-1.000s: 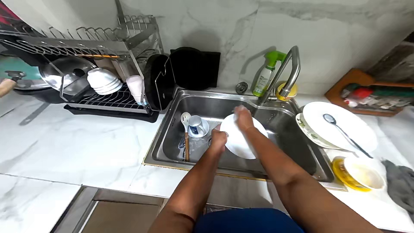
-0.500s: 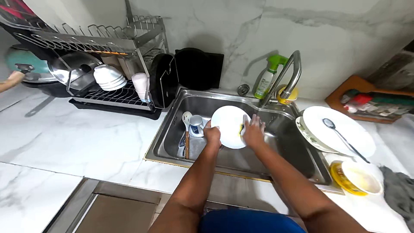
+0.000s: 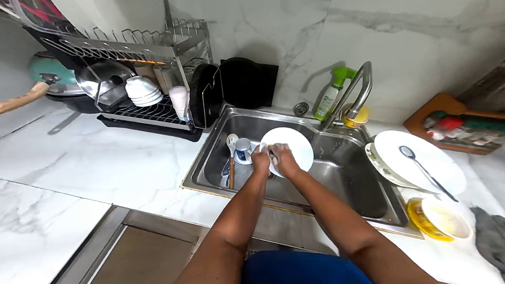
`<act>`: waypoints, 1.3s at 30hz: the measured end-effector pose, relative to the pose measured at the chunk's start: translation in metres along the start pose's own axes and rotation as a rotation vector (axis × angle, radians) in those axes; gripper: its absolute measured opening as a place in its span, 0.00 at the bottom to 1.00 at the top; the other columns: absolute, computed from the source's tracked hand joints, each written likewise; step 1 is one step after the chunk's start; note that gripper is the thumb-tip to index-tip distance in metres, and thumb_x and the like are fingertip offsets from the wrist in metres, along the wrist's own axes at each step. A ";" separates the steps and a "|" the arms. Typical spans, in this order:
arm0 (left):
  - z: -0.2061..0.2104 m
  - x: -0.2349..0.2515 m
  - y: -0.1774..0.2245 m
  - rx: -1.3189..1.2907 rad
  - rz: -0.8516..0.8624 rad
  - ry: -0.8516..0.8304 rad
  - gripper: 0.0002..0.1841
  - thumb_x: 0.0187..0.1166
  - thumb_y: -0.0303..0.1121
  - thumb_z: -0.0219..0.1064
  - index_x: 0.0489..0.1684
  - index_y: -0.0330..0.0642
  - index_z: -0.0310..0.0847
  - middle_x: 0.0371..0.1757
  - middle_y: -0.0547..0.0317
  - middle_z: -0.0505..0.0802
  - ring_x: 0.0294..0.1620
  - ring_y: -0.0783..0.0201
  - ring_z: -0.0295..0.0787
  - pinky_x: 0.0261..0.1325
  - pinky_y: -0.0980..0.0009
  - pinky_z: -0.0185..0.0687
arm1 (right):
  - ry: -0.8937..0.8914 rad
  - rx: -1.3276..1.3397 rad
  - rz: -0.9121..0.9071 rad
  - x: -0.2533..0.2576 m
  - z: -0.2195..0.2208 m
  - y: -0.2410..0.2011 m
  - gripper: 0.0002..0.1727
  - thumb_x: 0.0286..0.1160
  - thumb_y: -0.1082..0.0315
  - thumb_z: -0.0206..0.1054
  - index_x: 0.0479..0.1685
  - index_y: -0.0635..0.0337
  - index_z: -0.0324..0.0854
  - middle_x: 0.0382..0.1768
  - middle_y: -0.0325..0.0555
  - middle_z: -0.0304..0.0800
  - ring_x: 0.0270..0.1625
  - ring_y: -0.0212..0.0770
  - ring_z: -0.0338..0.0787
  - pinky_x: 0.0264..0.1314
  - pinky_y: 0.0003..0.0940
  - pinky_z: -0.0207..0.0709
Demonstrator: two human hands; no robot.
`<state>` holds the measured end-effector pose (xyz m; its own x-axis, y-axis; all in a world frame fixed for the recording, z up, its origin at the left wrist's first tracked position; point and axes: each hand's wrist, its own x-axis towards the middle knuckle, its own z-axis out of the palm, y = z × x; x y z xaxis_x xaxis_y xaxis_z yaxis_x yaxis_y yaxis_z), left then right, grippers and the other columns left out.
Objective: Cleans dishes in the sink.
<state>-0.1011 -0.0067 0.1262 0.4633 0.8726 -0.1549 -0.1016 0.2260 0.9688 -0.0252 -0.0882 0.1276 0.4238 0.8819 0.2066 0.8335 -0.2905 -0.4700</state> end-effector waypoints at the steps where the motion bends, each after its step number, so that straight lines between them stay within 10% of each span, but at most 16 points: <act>1: -0.002 0.002 0.000 0.020 0.004 0.023 0.15 0.93 0.34 0.56 0.61 0.30 0.82 0.48 0.40 0.90 0.46 0.55 0.87 0.53 0.58 0.84 | -0.109 0.004 -0.040 -0.010 -0.004 0.000 0.21 0.83 0.67 0.59 0.71 0.61 0.84 0.73 0.59 0.84 0.80 0.61 0.76 0.84 0.57 0.67; 5: -0.006 0.002 0.002 0.094 0.069 0.028 0.19 0.88 0.30 0.63 0.73 0.32 0.77 0.65 0.35 0.88 0.65 0.49 0.86 0.69 0.52 0.80 | -0.141 -0.289 0.035 -0.029 -0.051 0.031 0.21 0.79 0.73 0.61 0.69 0.64 0.83 0.74 0.69 0.79 0.79 0.73 0.74 0.77 0.74 0.66; 9: 0.001 -0.002 0.003 0.084 0.043 -0.088 0.20 0.89 0.33 0.63 0.75 0.33 0.76 0.67 0.37 0.87 0.67 0.50 0.84 0.71 0.52 0.78 | 0.137 -0.260 0.005 0.005 -0.048 0.033 0.21 0.82 0.76 0.59 0.73 0.69 0.80 0.77 0.69 0.76 0.84 0.68 0.71 0.86 0.63 0.63; 14: -0.007 0.010 0.006 0.088 -0.050 -0.087 0.23 0.93 0.41 0.56 0.75 0.33 0.77 0.70 0.35 0.85 0.68 0.48 0.83 0.72 0.51 0.77 | -0.311 -0.122 -0.238 -0.030 -0.022 0.002 0.29 0.79 0.53 0.71 0.70 0.66 0.79 0.73 0.66 0.80 0.79 0.65 0.76 0.80 0.61 0.70; 16: -0.010 0.013 0.005 0.050 -0.130 -0.102 0.23 0.92 0.42 0.58 0.76 0.34 0.76 0.72 0.35 0.84 0.70 0.46 0.81 0.73 0.49 0.75 | -0.380 -0.342 -0.349 -0.051 -0.047 0.009 0.19 0.77 0.73 0.66 0.67 0.66 0.81 0.65 0.70 0.83 0.72 0.74 0.80 0.65 0.70 0.76; 18: -0.009 0.013 0.007 -0.104 -0.302 -0.202 0.27 0.94 0.50 0.50 0.79 0.39 0.73 0.69 0.39 0.86 0.66 0.49 0.84 0.67 0.51 0.81 | -0.348 -0.393 -0.430 -0.054 -0.078 0.016 0.20 0.72 0.82 0.64 0.64 0.65 0.83 0.58 0.69 0.87 0.64 0.73 0.85 0.59 0.69 0.81; 22: -0.004 0.019 0.003 -0.187 -0.504 -0.534 0.47 0.83 0.75 0.26 0.90 0.50 0.58 0.73 0.42 0.82 0.69 0.46 0.80 0.67 0.42 0.76 | -0.157 0.215 -0.086 -0.037 -0.118 0.002 0.18 0.80 0.65 0.70 0.60 0.71 0.83 0.49 0.60 0.91 0.53 0.49 0.91 0.64 0.49 0.83; 24: -0.001 0.022 -0.006 -0.094 -0.447 -0.463 0.42 0.87 0.70 0.38 0.84 0.45 0.66 0.72 0.42 0.84 0.68 0.47 0.83 0.65 0.46 0.81 | 0.042 0.329 0.153 -0.024 -0.124 0.019 0.17 0.81 0.59 0.70 0.51 0.68 0.85 0.41 0.55 0.90 0.44 0.45 0.88 0.55 0.48 0.82; 30: 0.005 0.003 0.009 -0.268 -0.259 -0.426 0.22 0.94 0.45 0.53 0.73 0.36 0.74 0.59 0.44 0.90 0.57 0.54 0.90 0.62 0.55 0.87 | 0.444 0.379 0.702 0.001 -0.098 0.078 0.25 0.91 0.52 0.58 0.64 0.67 0.84 0.60 0.68 0.88 0.66 0.61 0.87 0.73 0.59 0.75; 39: 0.016 -0.004 0.013 -0.101 0.006 -0.330 0.16 0.92 0.33 0.55 0.62 0.28 0.80 0.54 0.43 0.91 0.54 0.60 0.89 0.61 0.61 0.86 | 0.294 0.265 -0.006 0.005 -0.047 -0.012 0.20 0.83 0.71 0.59 0.71 0.62 0.83 0.70 0.57 0.87 0.74 0.53 0.85 0.80 0.52 0.75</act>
<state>-0.0904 -0.0144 0.1422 0.7208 0.6904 -0.0622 -0.1845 0.2776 0.9428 -0.0160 -0.0981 0.1748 0.5347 0.7279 0.4293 0.7324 -0.1457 -0.6652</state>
